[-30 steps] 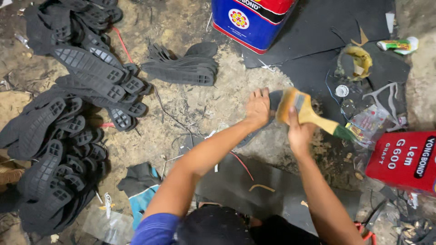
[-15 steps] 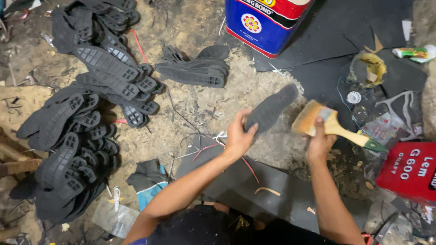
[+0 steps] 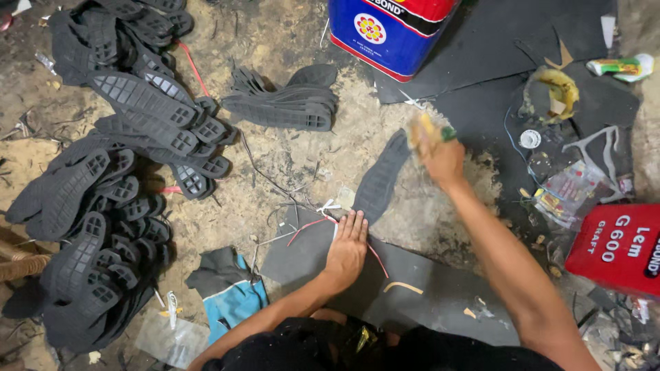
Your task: The person applies glue to black shoe soles using a brush. They repeatedly dip the brush into a container and spread the adhesive across the sole surface, handling each sole one at a time.
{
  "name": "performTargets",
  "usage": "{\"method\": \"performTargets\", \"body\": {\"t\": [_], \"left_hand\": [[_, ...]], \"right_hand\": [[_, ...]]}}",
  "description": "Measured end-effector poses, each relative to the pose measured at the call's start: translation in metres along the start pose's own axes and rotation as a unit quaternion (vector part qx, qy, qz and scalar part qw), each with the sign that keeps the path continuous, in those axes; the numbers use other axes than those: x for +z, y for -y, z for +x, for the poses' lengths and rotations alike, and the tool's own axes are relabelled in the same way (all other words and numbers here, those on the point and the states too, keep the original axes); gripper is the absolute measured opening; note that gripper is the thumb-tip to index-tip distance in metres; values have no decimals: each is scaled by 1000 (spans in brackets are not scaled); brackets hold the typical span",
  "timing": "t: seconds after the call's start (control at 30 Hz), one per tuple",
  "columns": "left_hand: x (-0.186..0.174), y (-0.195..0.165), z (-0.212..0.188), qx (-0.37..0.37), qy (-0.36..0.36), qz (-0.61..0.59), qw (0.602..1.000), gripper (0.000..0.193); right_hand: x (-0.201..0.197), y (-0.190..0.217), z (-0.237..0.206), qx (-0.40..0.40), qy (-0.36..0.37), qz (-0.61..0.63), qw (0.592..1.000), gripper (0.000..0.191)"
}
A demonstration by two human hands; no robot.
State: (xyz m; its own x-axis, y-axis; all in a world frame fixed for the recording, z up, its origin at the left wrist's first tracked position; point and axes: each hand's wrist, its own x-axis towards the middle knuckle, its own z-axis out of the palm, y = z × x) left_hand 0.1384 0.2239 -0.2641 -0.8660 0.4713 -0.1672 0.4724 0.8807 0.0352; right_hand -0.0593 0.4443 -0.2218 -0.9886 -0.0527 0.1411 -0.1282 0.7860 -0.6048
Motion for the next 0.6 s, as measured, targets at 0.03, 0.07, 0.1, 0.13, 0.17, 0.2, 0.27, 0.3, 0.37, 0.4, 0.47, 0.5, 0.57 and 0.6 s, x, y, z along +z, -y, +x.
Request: {"method": "performTargets", "body": {"t": [0.03,0.07,0.1,0.13,0.17,0.2,0.27,0.3,0.37,0.4,0.47,0.5,0.57,0.6], "left_hand": [[-1,0,1,0,3,1,1000,63],[-1,1,2,2,6,-1,1000,63],[-2,1,3,3,7,-3,1000,62],[-2,1,3,3,4,-5,1000,62],[-2,1,3,4,4,-4,1000,62],[-2,1,3,6,8,-5,1000,62],[-1,1,2,4,5,-9,1000,62],[-1,2,2,1,0,-14,1000,63],[-2,2,1,-3,-15,-13,1000,63],[-2,3,1,-2,-28,-4,1000,63],[-3,4,1,7,-38,-8,999,63],[-4,5,2,10,-37,-20,999,63],[-4,6,2,11,-37,-20,999,64],[-3,5,3,9,-29,-14,999,64]], "right_hand": [[3,8,1,-81,10,12,997,36],[5,15,-1,-159,20,24,987,36],[11,25,-10,-238,28,35,970,37],[17,33,-20,-318,36,45,946,38],[19,37,-25,-394,46,54,917,39],[20,39,-28,-332,127,99,930,37],[15,35,-21,-205,279,188,919,35],[8,27,-6,-277,188,63,940,32],[-7,10,25,-153,96,-56,982,30],[-10,6,33,41,93,-48,994,32],[-10,4,33,65,84,-96,990,35],[-6,4,25,72,75,-120,987,36],[11,7,-8,-17,205,-29,978,38],[16,7,-26,-57,280,19,958,41]]}}
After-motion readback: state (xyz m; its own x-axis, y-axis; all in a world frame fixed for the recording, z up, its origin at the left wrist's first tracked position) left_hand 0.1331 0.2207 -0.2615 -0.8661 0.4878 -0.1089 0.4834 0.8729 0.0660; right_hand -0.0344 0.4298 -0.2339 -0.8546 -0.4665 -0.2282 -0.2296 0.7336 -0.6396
